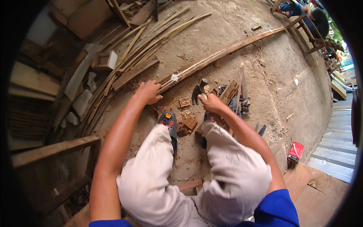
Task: The person lifts a wooden frame, sets it down, and uses a hammer to repeatedly strike and break apart a long curved wooden piece on the floor. They reposition the piece and continue hammering until it is separated into smaller fragments.
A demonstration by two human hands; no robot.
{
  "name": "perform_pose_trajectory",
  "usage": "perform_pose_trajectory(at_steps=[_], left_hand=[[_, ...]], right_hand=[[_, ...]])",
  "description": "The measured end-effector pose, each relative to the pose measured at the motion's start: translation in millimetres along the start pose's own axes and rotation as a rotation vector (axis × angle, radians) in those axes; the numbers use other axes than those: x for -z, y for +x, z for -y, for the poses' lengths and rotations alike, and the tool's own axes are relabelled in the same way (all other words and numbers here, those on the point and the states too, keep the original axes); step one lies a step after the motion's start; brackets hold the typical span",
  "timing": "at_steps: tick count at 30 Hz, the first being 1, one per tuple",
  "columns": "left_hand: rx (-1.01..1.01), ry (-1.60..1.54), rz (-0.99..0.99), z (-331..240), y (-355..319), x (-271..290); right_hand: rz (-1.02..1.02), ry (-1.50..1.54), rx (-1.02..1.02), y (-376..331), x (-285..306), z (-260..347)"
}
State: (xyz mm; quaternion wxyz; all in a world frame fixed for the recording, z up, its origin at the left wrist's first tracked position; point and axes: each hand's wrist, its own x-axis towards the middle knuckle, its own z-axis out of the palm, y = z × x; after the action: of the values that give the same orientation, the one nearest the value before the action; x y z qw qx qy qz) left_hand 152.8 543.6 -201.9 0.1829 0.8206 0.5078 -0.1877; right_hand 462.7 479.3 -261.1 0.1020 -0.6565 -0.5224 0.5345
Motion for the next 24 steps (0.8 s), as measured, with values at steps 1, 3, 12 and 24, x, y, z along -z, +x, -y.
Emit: perform_pose_trajectory(at_steps=[1, 3, 12, 24], left_hand=[[-0.024, 0.018, 0.014, 5.0, 22.2, -13.8], [0.036, -0.067, -0.118, 9.6, 57.2, -54.4], [0.164, -0.382, -0.353, 48.4, 108.2, -160.6], [0.319, -0.639, -0.114, 58.9, 122.0, -129.4]], right_hand=[[0.01, 0.112, -0.086, 7.4, -12.7, -1.6], [0.071, 0.396, -0.16, 14.0, -40.6, -8.5], [0.43, 0.777, -0.23, 2.0, -76.4, -62.6], [0.446, 0.84, -0.2, -5.3, -71.3, -57.6]])
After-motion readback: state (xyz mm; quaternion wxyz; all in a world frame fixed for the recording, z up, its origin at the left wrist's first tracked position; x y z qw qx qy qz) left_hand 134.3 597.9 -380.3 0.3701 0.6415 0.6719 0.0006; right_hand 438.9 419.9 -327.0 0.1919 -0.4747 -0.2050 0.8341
